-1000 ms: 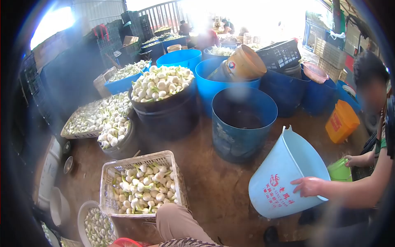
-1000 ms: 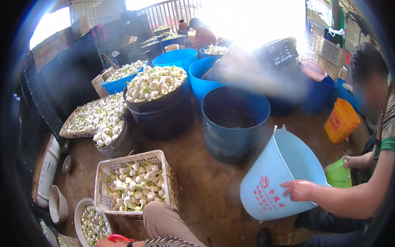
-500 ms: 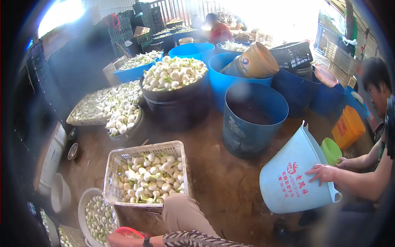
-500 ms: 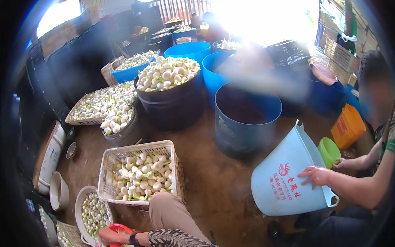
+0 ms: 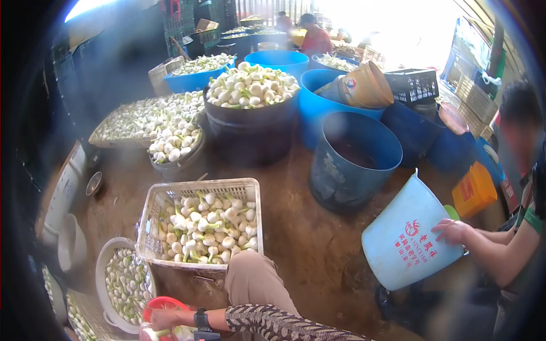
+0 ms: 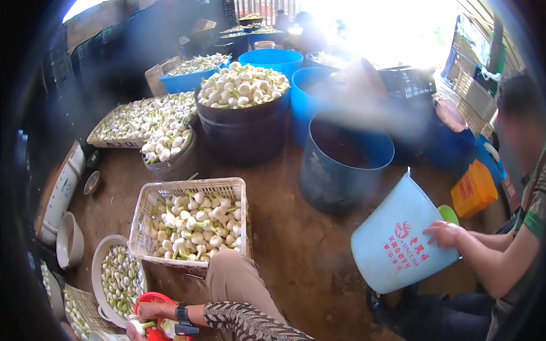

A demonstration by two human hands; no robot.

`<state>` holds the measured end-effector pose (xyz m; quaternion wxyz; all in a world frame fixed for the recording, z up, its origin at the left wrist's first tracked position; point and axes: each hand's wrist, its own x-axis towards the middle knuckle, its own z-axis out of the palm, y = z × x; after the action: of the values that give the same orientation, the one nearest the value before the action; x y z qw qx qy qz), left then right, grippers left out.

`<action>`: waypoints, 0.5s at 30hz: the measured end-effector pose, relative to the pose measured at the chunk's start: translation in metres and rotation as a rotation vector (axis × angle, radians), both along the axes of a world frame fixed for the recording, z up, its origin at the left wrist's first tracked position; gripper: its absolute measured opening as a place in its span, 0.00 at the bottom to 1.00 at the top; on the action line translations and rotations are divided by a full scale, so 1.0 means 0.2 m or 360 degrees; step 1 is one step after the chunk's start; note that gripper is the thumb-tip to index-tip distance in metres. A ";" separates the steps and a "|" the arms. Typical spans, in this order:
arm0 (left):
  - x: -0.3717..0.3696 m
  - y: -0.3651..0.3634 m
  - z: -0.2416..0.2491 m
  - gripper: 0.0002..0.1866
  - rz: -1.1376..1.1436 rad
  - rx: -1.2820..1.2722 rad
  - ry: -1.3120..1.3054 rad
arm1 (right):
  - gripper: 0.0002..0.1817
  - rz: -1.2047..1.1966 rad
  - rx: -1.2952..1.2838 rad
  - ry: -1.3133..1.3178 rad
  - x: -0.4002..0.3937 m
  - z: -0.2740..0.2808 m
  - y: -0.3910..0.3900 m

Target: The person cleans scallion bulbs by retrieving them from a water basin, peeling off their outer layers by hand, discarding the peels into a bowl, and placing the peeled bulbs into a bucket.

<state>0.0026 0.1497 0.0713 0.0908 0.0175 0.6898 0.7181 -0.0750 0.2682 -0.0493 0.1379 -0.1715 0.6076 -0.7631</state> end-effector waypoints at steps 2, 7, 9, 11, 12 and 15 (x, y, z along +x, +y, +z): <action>-0.02 -0.03 -0.03 0.28 0.0012 0.0067 -0.0025 | 0.11 -0.0016 0.0010 0.0000 0.00 -0.03 -0.04; -0.06 -0.14 -0.10 0.27 0.0046 0.0263 -0.0112 | 0.14 0.0175 -0.0153 -0.0102 0.02 0.00 -0.02; -0.07 -0.19 -0.15 0.26 0.0050 0.0357 -0.0164 | 0.15 0.0253 -0.0205 -0.0159 0.07 0.06 0.00; -0.08 -0.23 -0.22 0.26 0.0053 0.0477 -0.0219 | 0.14 0.0276 -0.0522 -0.0459 0.13 0.22 0.02; -0.10 -0.24 -0.26 0.25 0.0028 0.0542 -0.0257 | 0.12 0.0287 -0.0421 -0.0143 -0.01 -0.06 -0.11; -0.08 -0.17 -0.24 0.26 -0.0006 0.0388 -0.0159 | 0.07 0.0107 -0.0375 0.0357 0.01 -0.02 -0.06</action>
<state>-0.0133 0.1162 0.0225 0.1238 -0.0061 0.5919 0.7964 -0.0740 0.2552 -0.0543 0.0736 -0.2909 0.5195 -0.8000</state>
